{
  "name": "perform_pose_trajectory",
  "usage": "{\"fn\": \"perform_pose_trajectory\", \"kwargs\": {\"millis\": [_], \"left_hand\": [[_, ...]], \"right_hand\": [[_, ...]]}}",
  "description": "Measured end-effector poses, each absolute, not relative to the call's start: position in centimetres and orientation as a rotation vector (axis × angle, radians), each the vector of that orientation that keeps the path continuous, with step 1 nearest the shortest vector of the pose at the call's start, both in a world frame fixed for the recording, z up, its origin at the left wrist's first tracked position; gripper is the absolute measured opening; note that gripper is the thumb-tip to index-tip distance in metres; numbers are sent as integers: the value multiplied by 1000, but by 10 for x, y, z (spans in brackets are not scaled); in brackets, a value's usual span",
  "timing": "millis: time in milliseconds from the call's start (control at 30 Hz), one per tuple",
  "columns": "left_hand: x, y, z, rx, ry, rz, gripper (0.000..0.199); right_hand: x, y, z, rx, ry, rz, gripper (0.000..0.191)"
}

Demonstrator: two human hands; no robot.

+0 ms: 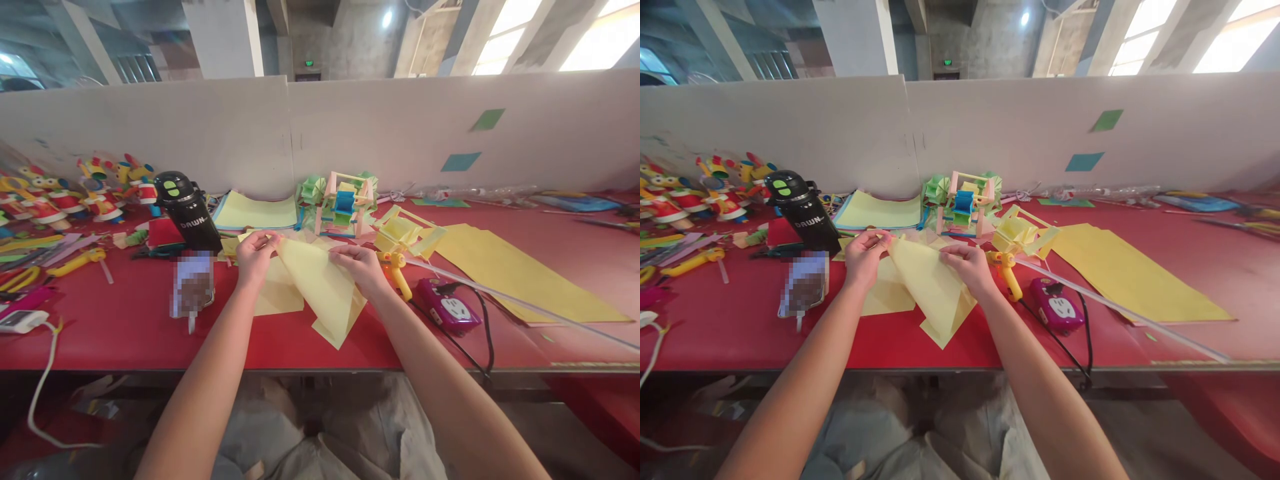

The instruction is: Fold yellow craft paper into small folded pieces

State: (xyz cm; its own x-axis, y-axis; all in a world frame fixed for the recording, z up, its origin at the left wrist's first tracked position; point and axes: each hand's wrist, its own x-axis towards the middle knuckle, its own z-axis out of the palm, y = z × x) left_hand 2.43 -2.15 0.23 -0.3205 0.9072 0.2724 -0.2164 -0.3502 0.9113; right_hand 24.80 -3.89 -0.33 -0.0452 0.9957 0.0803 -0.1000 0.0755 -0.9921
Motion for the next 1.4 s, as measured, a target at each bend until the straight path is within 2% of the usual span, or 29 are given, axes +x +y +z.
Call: {"fn": "perform_pose_trajectory", "kwargs": {"millis": [267, 500, 667, 1000, 1267, 1400], "left_hand": [[23, -19, 3, 913, 923, 1691, 48], [42, -33, -1, 1033, 901, 1229, 50], [47, -31, -7, 1072, 1001, 1316, 49], [41, -27, -9, 1200, 986, 1341, 44], [41, -30, -5, 1159, 992, 1206, 40], [41, -25, -9, 1273, 1142, 1303, 34]], "right_hand": [[248, -39, -5, -1048, -1209, 1151, 34], [246, -36, -10, -1038, -1160, 987, 31], [243, -36, -12, -1025, -1167, 976, 32], [242, -38, -9, -998, -1182, 1225, 42], [244, -38, -12, -968, -1150, 1036, 34], [244, -37, -12, -964, -1127, 980, 33]]}}
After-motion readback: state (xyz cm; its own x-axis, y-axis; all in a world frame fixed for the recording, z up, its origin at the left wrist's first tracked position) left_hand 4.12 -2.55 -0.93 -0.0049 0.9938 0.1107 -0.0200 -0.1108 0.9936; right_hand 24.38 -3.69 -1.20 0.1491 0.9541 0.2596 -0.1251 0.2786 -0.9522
